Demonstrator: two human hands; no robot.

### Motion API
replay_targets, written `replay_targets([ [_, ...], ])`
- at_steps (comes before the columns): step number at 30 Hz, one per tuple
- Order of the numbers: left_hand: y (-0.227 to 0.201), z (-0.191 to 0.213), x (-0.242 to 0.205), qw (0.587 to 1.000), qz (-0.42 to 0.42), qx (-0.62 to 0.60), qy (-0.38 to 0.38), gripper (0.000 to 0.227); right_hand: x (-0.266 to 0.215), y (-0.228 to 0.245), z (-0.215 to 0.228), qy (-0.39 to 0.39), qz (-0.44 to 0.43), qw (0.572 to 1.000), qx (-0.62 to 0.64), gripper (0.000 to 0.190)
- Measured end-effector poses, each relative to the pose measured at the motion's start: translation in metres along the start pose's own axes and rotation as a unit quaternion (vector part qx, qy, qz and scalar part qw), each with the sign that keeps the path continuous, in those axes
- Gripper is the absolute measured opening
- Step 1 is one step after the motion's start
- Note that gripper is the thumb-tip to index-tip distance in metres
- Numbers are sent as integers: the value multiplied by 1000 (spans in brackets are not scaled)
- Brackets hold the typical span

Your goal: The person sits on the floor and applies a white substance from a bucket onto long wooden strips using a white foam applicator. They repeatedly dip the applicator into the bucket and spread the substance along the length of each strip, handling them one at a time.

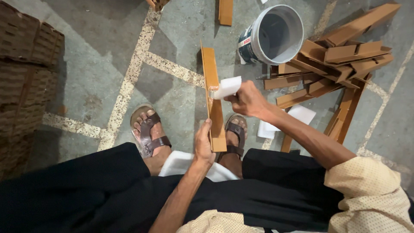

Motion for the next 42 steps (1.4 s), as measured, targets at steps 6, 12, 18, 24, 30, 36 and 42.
replay_targets([
  [6, 0, -1, 1, 1000, 3, -3, 11, 31, -4, -1, 17, -31, -32, 999, 22, 30],
  [12, -1, -1, 5, 1000, -13, 5, 4, 28, 5, 9, 8, -59, 41, 997, 17, 29],
  [18, -2, -2, 5, 999, -7, 39, -10, 27, 3, -27, -11, -7, -91, 996, 21, 26],
  [24, -5, -2, 5, 999, -14, 37, 7, 29, -18, -44, -32, 78, -109, 991, 8, 23],
  [30, -19, 1, 12, 996, -51, 73, -4, 32, -73, 4, -47, 108, -4, 993, 47, 30],
  [36, -21, -3, 21, 996, -48, 69, 12, 35, -56, 10, 2, 29, 3, 999, 15, 31],
  [42, -10, 5, 18, 996, 3, 77, -44, 40, 1, -32, 11, -46, -98, 992, 62, 19],
])
Point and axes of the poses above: each hand's wrist, its own x-axis towards the middle knuckle, its own z-axis out of the back of the hand, y = z × x, the point moved 8 cm from there along x, towards the middle knuckle
